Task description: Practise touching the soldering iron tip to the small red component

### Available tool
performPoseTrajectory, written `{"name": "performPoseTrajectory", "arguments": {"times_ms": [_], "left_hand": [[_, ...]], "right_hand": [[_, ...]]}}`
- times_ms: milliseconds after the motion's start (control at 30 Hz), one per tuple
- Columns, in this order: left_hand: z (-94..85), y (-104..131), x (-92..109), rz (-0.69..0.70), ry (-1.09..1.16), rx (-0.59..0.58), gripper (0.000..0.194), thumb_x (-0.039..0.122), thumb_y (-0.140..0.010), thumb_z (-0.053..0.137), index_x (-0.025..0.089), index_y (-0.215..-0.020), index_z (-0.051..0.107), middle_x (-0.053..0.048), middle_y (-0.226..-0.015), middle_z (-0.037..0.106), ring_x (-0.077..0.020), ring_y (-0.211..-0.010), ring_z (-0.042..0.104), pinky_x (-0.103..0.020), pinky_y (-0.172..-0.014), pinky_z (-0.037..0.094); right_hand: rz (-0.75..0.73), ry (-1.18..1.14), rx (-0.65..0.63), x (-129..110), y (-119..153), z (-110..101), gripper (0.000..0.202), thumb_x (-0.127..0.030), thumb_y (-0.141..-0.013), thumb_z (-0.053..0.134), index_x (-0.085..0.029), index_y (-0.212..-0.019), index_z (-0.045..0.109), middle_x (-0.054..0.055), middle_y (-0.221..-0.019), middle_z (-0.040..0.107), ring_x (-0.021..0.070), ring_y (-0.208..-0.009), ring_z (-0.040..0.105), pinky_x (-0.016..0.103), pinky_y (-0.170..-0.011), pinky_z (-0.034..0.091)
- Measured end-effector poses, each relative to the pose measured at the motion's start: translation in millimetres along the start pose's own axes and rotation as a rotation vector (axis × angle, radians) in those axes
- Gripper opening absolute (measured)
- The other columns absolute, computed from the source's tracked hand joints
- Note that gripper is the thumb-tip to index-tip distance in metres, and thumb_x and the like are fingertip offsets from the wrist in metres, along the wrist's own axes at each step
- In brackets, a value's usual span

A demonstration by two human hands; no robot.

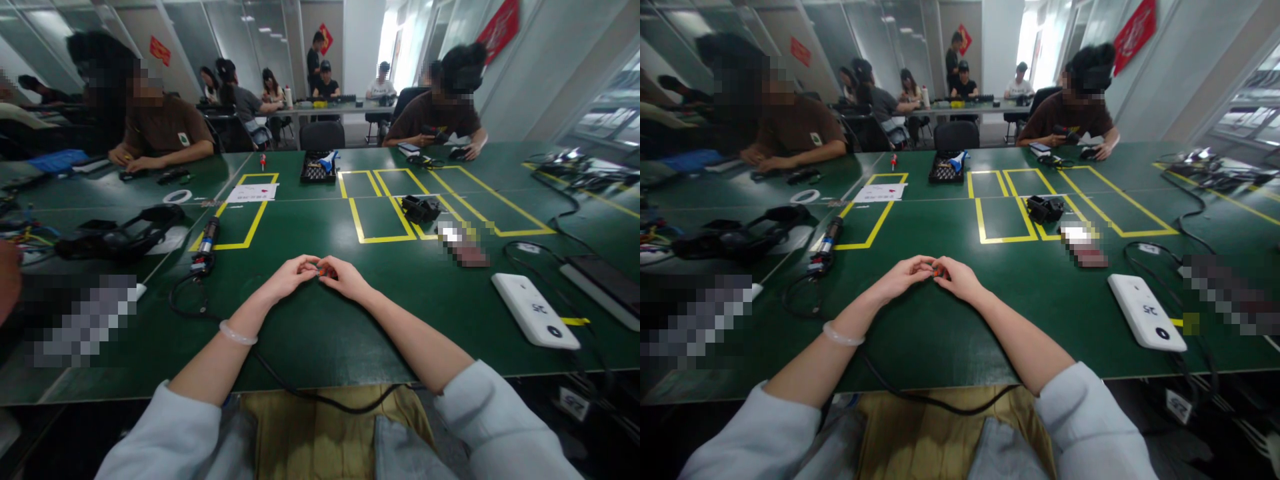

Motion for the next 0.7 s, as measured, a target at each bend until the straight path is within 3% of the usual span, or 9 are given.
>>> {"name": "performPoseTrajectory", "arguments": {"times_ms": [233, 500, 700], "left_hand": [[1.4, 6.2, 4.0, 0.037, -0.086, 0.033, 0.047, 0.037, -0.085, 0.055, 0.015, -0.126, 0.053, -0.008, -0.099, 0.069, -0.0180, -0.087, 0.064, -0.033, -0.081, 0.049], [8.0, 15.7, 27.5, 0.196, -0.389, 0.106, 0.033, 0.035, -0.087, 0.055, 0.022, -0.116, 0.056, -0.002, -0.096, 0.069, -0.0164, -0.085, 0.065, -0.029, -0.081, 0.049], [13.8, 16.9, 32.3, 0.207, -0.444, 0.084, 0.028, 0.040, -0.092, 0.048, 0.021, -0.111, 0.057, -0.002, -0.097, 0.071, -0.0173, -0.087, 0.066, -0.028, -0.080, 0.048]], "right_hand": [[0.061, -0.109, 0.016, 5.1, -1.2, -0.2, 0.013, -0.026, -0.087, 0.058, -0.017, -0.096, 0.059, -0.001, -0.079, 0.060, 0.0113, -0.067, 0.054, 0.023, -0.065, 0.043], [0.164, -0.287, 0.066, 18.0, -3.7, -1.6, 0.027, -0.040, -0.095, 0.044, -0.017, -0.087, 0.056, -0.001, -0.073, 0.063, 0.0120, -0.069, 0.058, 0.024, -0.070, 0.045], [0.158, -0.364, 0.057, 21.2, -4.7, 0.5, 0.035, -0.044, -0.097, 0.038, -0.018, -0.081, 0.055, 0.000, -0.073, 0.062, 0.0121, -0.069, 0.059, 0.025, -0.072, 0.047]]}}
Point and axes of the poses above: each hand's wrist, its own y-axis away from the middle knuckle, its own z-axis out of the palm, x = y × z, the point moved 7 cm from there along -y, towards the middle knuckle
